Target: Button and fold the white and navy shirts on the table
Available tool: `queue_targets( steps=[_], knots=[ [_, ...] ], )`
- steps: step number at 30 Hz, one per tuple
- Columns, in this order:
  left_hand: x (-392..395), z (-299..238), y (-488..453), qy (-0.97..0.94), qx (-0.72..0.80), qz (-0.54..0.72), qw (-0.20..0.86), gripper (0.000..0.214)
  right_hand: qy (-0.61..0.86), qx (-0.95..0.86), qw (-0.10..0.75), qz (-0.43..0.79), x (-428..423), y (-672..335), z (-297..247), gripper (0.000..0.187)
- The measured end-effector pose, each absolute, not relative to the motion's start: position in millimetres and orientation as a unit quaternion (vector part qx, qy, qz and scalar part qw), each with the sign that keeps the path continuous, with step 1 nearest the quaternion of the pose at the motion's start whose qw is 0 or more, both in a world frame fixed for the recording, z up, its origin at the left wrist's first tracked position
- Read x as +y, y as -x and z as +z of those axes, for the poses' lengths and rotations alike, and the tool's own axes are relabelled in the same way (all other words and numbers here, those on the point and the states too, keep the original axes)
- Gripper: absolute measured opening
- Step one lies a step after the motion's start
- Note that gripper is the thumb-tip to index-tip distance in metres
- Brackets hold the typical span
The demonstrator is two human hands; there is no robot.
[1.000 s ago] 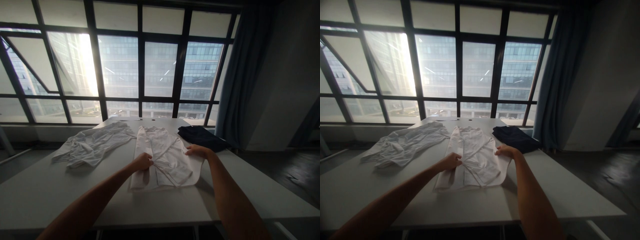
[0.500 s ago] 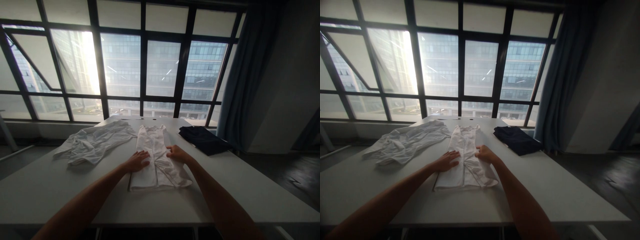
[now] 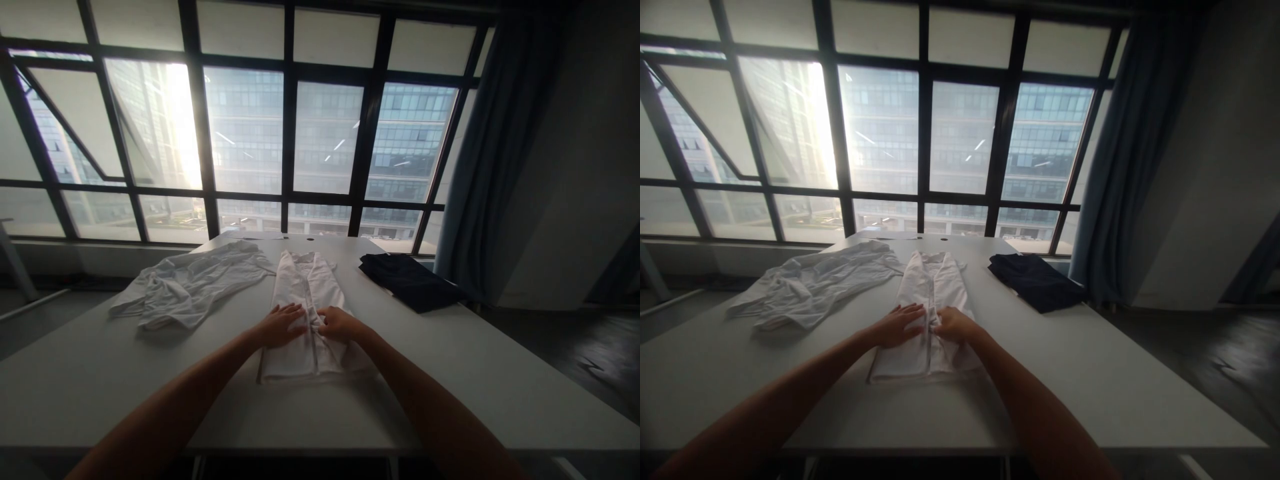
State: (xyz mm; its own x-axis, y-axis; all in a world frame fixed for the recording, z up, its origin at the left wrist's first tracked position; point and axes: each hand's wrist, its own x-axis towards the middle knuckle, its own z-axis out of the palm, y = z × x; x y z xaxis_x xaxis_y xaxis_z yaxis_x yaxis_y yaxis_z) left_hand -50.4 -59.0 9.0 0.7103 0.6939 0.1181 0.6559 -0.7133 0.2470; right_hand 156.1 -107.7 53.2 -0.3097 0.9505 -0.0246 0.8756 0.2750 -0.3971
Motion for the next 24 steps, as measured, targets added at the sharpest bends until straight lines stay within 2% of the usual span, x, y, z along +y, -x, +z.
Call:
queue_targets(
  steps=[4,7,9,12,14,16,18,24],
  knots=[
    [-66,11,46,-0.923,0.365,0.081,0.091,0.062,0.571,-0.774,0.084,0.262,-110,-153,53,0.028],
    [-67,12,46,-0.92,0.373,0.083,0.085,0.059,0.56,-0.755,0.056,0.336,-109,-156,56,0.038],
    [-72,14,43,-0.921,0.368,0.104,0.078,0.058,0.564,-0.768,0.096,0.288,-105,-163,58,0.048],
    [-86,19,36,-0.933,0.321,0.142,0.08,0.058,0.581,-0.788,0.178,0.099,-94,-179,54,0.049],
    [-96,20,31,-0.949,0.272,0.133,0.091,0.059,0.59,-0.793,0.147,0.041,-86,-189,44,0.062],
    [-103,20,28,-0.961,0.238,0.101,0.099,0.061,0.6,-0.794,0.066,0.067,-81,-198,31,0.075],
    [-106,18,27,-0.966,0.226,0.08,0.098,0.061,0.607,-0.788,0.013,0.101,-80,-205,20,0.08],
    [-108,9,24,-0.964,0.228,0.088,0.101,0.061,0.579,-0.81,0.032,0.085,-99,-215,0,0.089]
  ],
)
